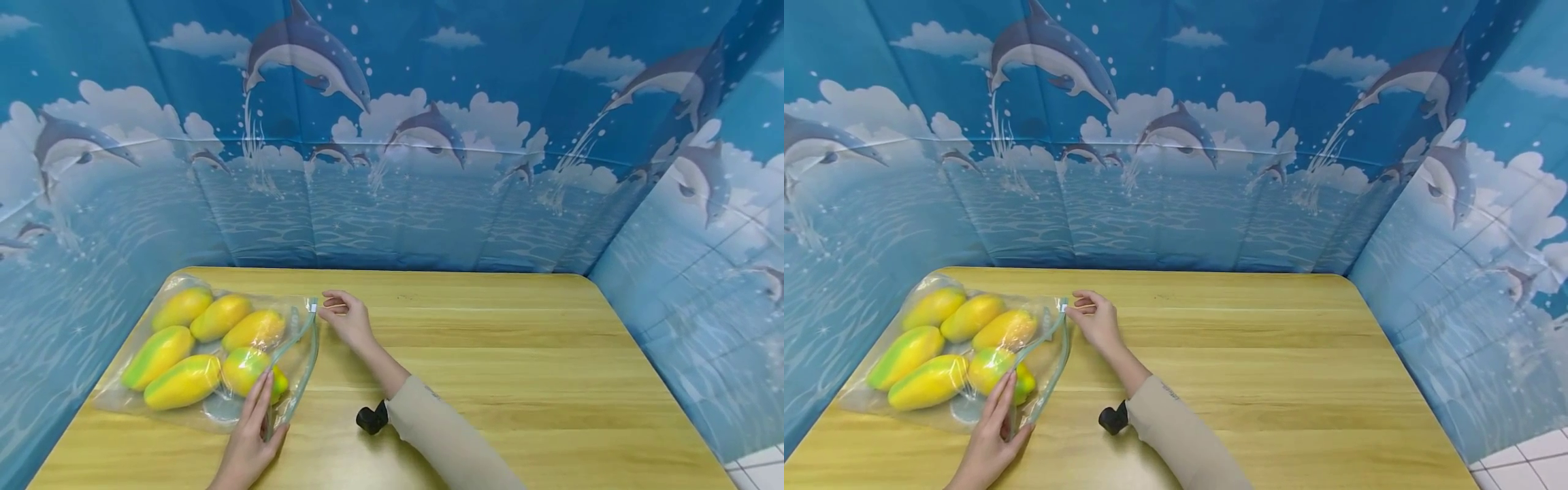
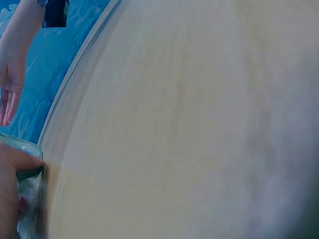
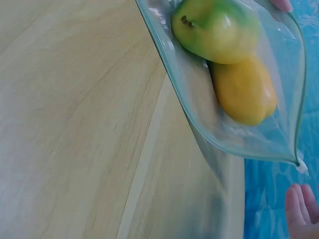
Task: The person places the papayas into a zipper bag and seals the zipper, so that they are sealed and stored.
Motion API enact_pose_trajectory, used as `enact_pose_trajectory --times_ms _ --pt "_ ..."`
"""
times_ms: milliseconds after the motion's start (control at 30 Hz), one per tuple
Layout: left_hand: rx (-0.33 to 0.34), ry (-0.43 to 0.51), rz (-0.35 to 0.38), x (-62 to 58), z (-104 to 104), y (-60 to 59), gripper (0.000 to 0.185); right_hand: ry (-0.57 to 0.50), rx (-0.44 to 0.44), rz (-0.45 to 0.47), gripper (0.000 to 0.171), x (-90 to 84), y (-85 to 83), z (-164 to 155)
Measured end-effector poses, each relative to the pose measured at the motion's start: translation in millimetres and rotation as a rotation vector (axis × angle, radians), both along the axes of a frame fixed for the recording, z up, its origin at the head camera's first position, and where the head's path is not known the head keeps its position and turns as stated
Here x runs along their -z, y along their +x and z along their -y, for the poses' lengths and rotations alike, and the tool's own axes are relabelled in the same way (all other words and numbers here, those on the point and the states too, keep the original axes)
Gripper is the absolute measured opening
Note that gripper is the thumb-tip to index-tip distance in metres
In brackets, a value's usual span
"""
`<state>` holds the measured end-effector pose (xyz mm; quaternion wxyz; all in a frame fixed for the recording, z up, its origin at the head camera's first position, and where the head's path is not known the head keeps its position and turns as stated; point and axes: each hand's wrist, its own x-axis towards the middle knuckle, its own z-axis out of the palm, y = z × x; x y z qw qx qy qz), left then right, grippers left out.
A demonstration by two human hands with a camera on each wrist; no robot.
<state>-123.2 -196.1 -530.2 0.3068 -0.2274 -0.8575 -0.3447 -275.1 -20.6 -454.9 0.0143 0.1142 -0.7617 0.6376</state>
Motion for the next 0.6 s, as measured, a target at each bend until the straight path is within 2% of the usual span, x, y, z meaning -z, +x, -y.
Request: enact_pose_trajectory --times_ms 167,367,600 --pt "-0.001 -0.001 0.004 0.3 0.4 -0.6 0.105 -0.016 0.039 0.061 0.038 2.1 -1.1 11.9" --pt "-0.016 -0.015 0.006 0.1 0.3 -1.0 0.107 -0.026 0.039 0.130 0.042 7.1 2.5 20.7" --pt "-0.035 -0.035 -0.001 -0.2 0.8 -0.8 0.107 -0.056 0.031 0.152 0.042 11.6 6.6 26.0"
